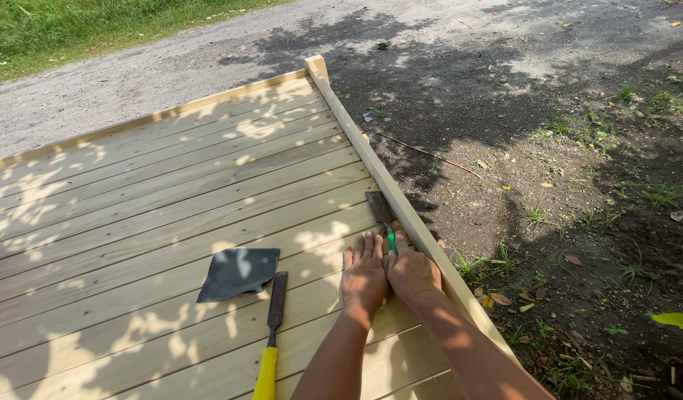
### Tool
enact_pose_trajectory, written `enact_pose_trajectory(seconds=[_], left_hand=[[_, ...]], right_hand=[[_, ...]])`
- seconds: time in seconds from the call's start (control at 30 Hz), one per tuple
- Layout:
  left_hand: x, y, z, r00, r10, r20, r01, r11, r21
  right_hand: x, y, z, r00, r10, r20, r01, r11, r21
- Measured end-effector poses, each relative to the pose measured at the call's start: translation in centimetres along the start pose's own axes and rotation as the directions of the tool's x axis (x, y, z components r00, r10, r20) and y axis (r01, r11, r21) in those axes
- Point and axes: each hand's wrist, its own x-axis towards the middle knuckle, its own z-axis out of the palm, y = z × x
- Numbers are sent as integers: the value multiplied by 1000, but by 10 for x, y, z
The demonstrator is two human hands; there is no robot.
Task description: The person scrapes the surface and edges of a slatted wooden frame with a green-handled scraper, working along the boards and around the frame. A yellow-handled chisel and a piece of sandpaper rest on the frame as the person moves around the structure scraping different sections.
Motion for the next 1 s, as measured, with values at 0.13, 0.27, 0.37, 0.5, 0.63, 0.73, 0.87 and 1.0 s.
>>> enact_pose_trajectory(seconds=[0.13, 0.27, 0.37, 0.5, 0.63, 0.73, 0.87, 1.0], left_hand=[[-1, 3, -3, 1000, -10, -24, 9, 999, -46], [-3, 3, -7, 999, 24, 27, -25, 998, 66], [-2, 2, -8, 1000, 18, 15, -18, 1000, 1], [2, -1, -6, 999, -36, -30, 32, 993, -114], [2, -8, 6, 955, -125, -267, 20, 931, -364], [17, -15, 20, 864, -308, -397, 33, 823, -567], [65, -18, 41, 912, -347, -220, 169, 805, -568], [85, -14, 47, 998, -1, -66, -19, 950, -311]], right_hand=[[0, -2, -4, 1000, 25, 12, -26, 998, 66], [4, 0, 0, 999, 33, -3, -33, 991, 129], [10, 4, 8, 997, 71, 16, -73, 981, 183], [18, 12, 17, 989, -54, -135, 65, 995, 82], [8, 17, 24, 996, -29, -80, 41, 988, 149], [-2, 18, 23, 1000, -9, -8, 9, 997, 77], [-5, 15, 15, 999, -37, -4, 37, 998, 57], [-9, 12, 14, 998, -67, 12, 68, 998, -17]])
